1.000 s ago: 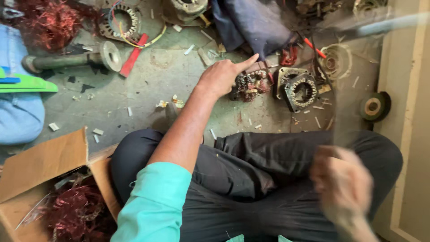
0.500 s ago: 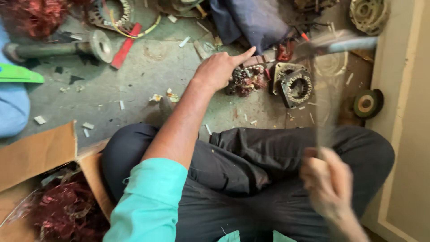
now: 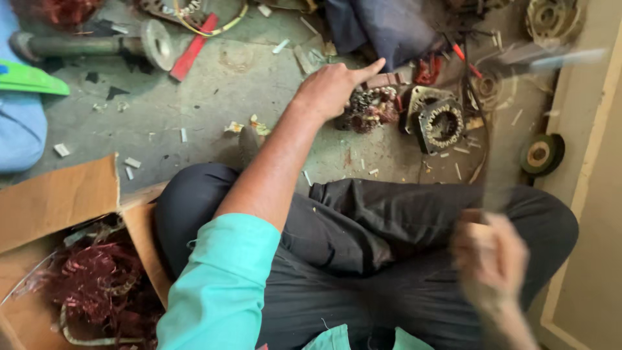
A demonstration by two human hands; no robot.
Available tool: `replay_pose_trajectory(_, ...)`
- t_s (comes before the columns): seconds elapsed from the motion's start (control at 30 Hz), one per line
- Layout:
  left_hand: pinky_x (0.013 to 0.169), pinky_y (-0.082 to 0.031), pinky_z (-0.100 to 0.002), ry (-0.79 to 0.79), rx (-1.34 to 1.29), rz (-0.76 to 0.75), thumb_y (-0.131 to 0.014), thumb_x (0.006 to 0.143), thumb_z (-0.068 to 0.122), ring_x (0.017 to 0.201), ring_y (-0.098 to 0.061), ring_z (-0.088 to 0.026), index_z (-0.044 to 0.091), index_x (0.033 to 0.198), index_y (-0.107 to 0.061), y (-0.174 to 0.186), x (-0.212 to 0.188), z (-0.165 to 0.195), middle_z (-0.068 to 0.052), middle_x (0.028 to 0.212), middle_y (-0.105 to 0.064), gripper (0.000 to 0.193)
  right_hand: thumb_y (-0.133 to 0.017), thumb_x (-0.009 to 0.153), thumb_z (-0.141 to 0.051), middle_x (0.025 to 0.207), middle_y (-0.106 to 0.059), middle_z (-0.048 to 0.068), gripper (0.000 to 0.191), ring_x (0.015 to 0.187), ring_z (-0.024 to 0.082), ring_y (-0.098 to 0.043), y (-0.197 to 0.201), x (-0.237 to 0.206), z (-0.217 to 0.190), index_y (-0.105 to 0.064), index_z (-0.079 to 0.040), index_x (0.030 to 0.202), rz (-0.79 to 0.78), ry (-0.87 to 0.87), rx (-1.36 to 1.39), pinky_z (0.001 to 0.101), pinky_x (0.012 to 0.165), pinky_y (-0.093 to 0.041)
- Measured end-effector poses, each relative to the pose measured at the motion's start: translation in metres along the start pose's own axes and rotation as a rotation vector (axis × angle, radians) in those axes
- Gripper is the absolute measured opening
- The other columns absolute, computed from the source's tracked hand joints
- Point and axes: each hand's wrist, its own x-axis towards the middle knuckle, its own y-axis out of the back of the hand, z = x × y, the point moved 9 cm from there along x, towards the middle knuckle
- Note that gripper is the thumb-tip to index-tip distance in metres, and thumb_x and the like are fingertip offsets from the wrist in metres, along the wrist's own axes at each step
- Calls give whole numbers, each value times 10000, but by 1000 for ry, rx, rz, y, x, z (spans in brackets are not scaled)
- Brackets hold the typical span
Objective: The person sits on the floor and uses a hammer to strike copper windings inside electric motor stators, pulling loosened windings out by hand and placing the removed copper into a cardboard box, working through several motor parts one at a time.
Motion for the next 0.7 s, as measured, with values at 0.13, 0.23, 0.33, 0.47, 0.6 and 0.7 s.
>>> replay_pose_trajectory(0.13,925,-559,-483,34,-25,-42,-743,799,-44,927,-724,-360,476,1548,-356,-2,-2,-1,-188,961,-734,991,-565,1085,-457,679,-515,-63,376,519,26,-475,0,0,-54,-516,-84,1095,68,520,208,218,495,-394)
replay_pose_trajectory(0.23,894,-566,-479,22,1,2,-730,745,-108,928,-716,-381,455,1545,-375,3,-1,2,-204,976,-718,1041,-548,1067,-394,627,-495,-64,323,496,52,-471,-68,15,-24,-538,-72,1042,-75,273,-103,222,492,-388)
replay_pose_trajectory(0.33,943,-580,-415,90,-43,-103,-688,801,-116,885,-767,-279,537,1477,-450,-8,1,-5,-152,966,-743,969,-525,1036,-293,589,-480,-47,257,485,99,-474,-107,17,24,-573,-46,980,-252,-96,-518,230,482,-380)
replay_pose_trajectory(0.47,916,-560,-462,8,-22,-14,-729,717,-114,976,-706,-388,323,1512,-482,-1,0,0,-206,1060,-723,940,-560,1084,-278,679,-435,-58,294,577,58,-389,-66,8,31,-579,-39,913,-189,-241,-14,236,490,-330)
replay_pose_trajectory(0.6,932,-535,-473,-24,-138,-42,-758,696,-74,1039,-674,-415,200,1513,-473,3,-1,1,-225,1078,-711,908,-562,1045,-269,711,-501,-31,256,594,45,-428,-15,7,8,-605,-18,1011,-140,-11,43,216,528,-346)
replay_pose_trajectory(0.7,946,-523,-454,-37,-282,-64,-803,726,69,1060,-672,-397,167,1450,-524,4,-2,-1,-218,1116,-694,782,-579,1072,-268,789,-548,-18,244,645,35,-489,-11,0,-12,-591,-24,1058,-106,285,174,198,613,-387)
